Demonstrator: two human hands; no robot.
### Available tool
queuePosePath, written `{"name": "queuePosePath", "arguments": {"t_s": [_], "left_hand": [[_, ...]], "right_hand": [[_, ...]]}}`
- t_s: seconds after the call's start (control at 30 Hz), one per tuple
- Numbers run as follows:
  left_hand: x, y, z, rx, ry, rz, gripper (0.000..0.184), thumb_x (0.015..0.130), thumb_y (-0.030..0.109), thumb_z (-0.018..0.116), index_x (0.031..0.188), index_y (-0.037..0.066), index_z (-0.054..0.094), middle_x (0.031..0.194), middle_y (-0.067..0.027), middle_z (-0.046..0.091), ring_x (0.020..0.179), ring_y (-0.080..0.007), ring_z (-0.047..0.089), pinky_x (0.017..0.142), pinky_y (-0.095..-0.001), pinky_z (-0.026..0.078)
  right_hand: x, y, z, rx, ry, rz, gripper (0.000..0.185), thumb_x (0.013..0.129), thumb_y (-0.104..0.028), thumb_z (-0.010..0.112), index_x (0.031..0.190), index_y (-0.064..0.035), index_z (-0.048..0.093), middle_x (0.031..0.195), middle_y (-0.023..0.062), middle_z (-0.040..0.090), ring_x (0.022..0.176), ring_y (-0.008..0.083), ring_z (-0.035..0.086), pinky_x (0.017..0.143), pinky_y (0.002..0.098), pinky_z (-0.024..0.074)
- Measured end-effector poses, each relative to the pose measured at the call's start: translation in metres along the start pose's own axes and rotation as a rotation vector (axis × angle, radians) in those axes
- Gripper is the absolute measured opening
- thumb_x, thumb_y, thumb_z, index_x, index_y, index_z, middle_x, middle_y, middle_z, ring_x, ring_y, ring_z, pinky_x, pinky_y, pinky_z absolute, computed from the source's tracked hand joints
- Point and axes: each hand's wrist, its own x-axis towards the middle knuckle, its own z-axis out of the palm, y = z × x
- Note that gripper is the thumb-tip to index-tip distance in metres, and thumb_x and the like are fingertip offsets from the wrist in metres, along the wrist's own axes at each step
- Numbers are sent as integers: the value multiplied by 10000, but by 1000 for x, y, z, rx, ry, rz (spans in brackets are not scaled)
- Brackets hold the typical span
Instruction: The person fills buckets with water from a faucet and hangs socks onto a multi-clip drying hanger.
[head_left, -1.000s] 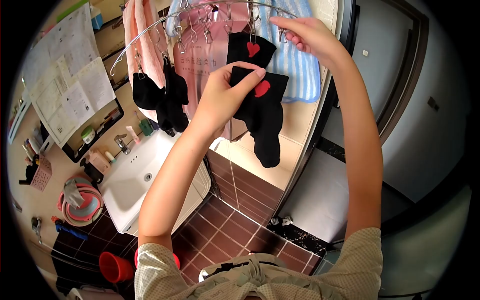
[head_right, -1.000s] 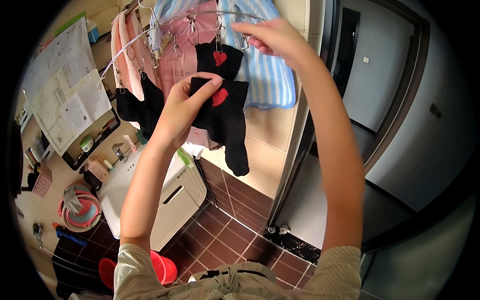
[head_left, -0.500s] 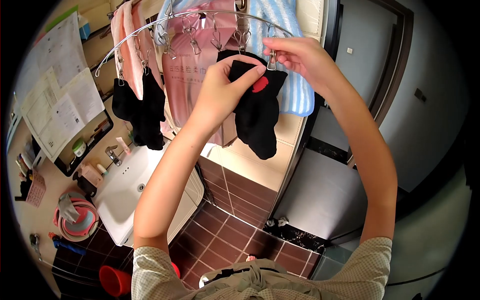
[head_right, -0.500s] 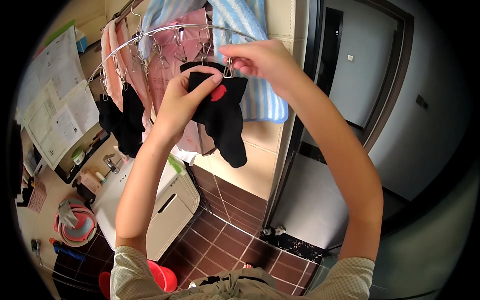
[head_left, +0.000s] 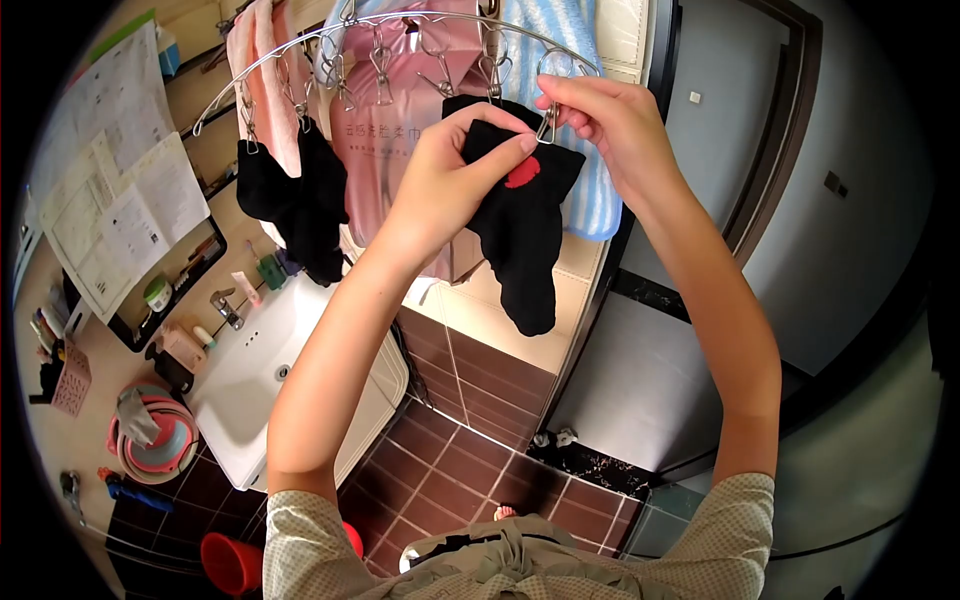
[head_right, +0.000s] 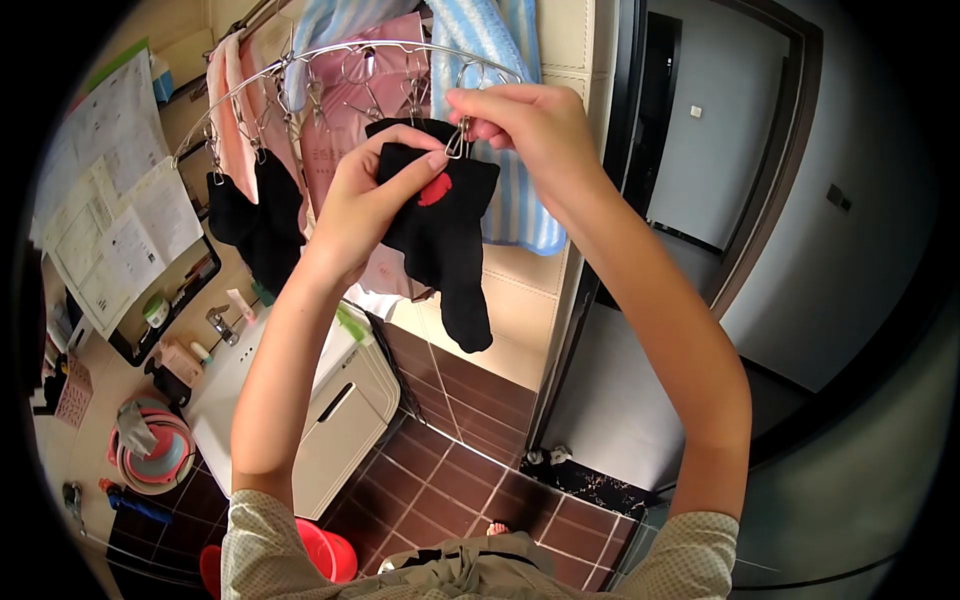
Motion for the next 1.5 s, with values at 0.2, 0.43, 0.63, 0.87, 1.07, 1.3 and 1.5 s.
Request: {"name": "queuePosePath", "arguments": {"t_s": [0.2, 0.43, 0.63, 0.87, 1.07, 1.3, 1.5], "left_hand": [[1, -1, 0, -10, 21, -8, 149, 841, 150, 567, 927, 29, 564, 787, 12, 564, 705, -29, 506, 640, -167, 408], [3, -6, 3, -25, 26, -3, 159, 843, 165, 567, 937, 36, 572, 799, 13, 567, 729, -30, 503, 660, -166, 403], [-4, -16, 2, 37, 96, -2, 250, 837, 137, 573, 1058, 30, 528, 896, -14, 571, 841, -59, 522, 772, -193, 404], [-65, -8, -17, 214, 353, 75, 327, 815, 45, 537, 1130, 46, 451, 1089, -63, 520, 1033, -143, 484, 860, -291, 410], [-144, -24, -39, 182, 503, -167, 155, 850, 71, 471, 979, 18, 538, 969, -46, 570, 842, -105, 539, 687, -235, 426], [-256, -54, -43, 209, 924, -366, 134, 847, 112, 473, 920, 36, 556, 959, -49, 578, 859, -113, 533, 704, -243, 415], [-358, -39, -26, 327, 1310, -459, 113, 848, 110, 487, 910, 51, 560, 969, -21, 584, 886, -88, 526, 720, -230, 407]], "right_hand": [[-4, -1, 4, -45, 9, -17, 199, 727, -207, 667, 707, -10, 662, 573, -22, 514, 557, 38, 443, 537, 176, 340], [-6, 3, 1, -152, -28, 30, 266, 731, -283, 671, 738, -17, 667, 592, -27, 502, 562, 38, 430, 529, 175, 326], [-9, 11, -9, -289, -31, -21, 312, 810, -312, 584, 884, -19, 661, 686, -4, 552, 643, 59, 477, 595, 184, 378], [-46, 37, -9, -151, 185, -334, 215, 854, -73, 508, 1026, 36, 580, 991, 83, 604, 880, 116, 563, 796, 251, 453], [-99, 85, 32, 67, -106, -189, 134, 831, -14, 506, 910, 21, 608, 821, 66, 594, 705, 86, 551, 637, 207, 448], [-156, 155, 132, 408, -498, 175, 146, 840, -45, 515, 943, 7, 605, 779, 43, 585, 639, 72, 533, 585, 191, 443], [-222, 168, 222, 517, -953, 365, 189, 849, -74, 505, 1019, -32, 577, 756, 15, 563, 657, 59, 532, 622, 193, 456]]}}
